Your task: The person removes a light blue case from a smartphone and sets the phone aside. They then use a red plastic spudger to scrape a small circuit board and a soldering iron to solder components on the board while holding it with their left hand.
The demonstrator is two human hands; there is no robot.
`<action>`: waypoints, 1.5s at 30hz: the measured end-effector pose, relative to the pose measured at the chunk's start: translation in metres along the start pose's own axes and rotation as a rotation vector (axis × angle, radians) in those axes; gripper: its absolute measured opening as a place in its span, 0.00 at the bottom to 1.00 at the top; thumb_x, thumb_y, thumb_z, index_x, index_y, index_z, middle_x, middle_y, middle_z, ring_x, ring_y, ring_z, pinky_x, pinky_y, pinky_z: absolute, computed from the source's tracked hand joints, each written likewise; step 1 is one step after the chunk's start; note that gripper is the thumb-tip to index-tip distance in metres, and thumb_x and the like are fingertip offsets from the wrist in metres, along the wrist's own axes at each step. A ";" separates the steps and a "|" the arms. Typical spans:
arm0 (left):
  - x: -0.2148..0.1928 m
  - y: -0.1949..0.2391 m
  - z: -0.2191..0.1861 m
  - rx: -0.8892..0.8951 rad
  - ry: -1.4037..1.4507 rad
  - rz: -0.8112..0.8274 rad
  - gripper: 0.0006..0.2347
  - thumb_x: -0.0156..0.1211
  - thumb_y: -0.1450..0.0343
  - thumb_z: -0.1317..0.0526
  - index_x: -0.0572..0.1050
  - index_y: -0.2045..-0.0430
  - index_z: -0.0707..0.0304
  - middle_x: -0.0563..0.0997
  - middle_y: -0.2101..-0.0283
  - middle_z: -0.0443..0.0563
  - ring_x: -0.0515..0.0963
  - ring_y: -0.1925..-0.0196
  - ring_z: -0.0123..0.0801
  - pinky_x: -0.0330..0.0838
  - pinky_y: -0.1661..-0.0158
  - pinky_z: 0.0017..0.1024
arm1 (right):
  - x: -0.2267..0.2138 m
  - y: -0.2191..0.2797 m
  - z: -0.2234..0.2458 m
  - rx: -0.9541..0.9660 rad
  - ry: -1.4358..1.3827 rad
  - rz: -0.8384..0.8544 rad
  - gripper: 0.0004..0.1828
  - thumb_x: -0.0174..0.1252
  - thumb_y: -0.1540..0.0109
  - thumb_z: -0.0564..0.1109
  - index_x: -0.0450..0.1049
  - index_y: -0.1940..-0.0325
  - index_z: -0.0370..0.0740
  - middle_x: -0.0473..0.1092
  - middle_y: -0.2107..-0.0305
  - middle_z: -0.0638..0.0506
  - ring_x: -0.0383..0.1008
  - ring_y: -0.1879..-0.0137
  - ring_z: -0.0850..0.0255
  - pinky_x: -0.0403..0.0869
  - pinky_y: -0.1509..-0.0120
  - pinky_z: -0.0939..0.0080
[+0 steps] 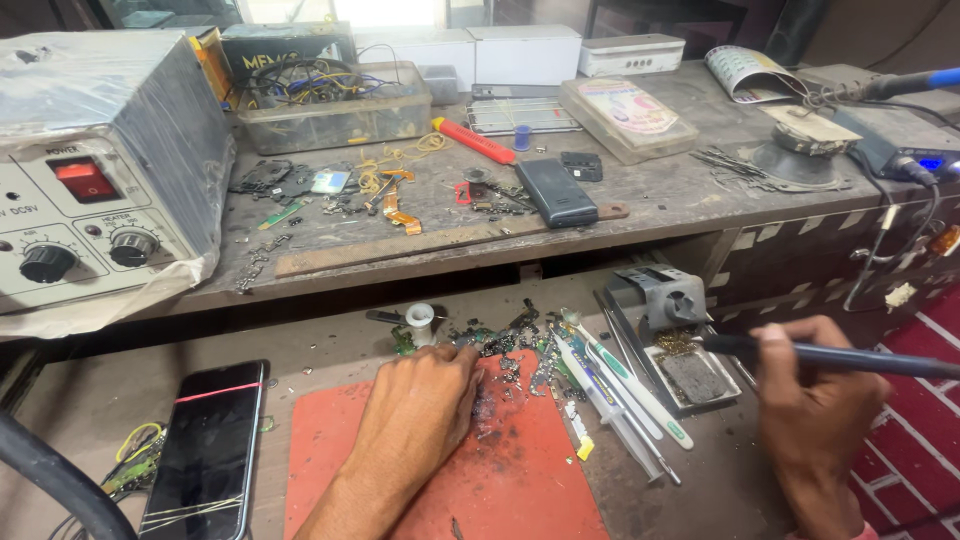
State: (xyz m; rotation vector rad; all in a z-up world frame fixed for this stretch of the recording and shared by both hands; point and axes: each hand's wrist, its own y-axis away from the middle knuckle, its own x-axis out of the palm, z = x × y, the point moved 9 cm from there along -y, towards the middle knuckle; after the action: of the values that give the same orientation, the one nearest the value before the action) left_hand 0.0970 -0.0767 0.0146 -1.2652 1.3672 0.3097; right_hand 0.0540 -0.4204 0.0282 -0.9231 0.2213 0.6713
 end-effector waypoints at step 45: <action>0.009 0.008 -0.008 0.090 -0.115 0.000 0.15 0.64 0.45 0.73 0.77 0.64 0.74 0.81 0.66 0.63 0.82 0.59 0.51 0.77 0.63 0.43 | 0.019 0.019 -0.023 0.055 -0.338 0.053 0.08 0.51 0.25 0.41 0.70 0.53 0.32 0.68 0.78 0.49 0.67 0.76 0.64 0.64 0.72 0.67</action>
State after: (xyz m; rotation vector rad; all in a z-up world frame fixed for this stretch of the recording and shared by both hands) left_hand 0.0890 -0.0842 0.0056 -1.1555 1.2693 0.3126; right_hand 0.0591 -0.4229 -0.0065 -0.7403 -0.0369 0.8539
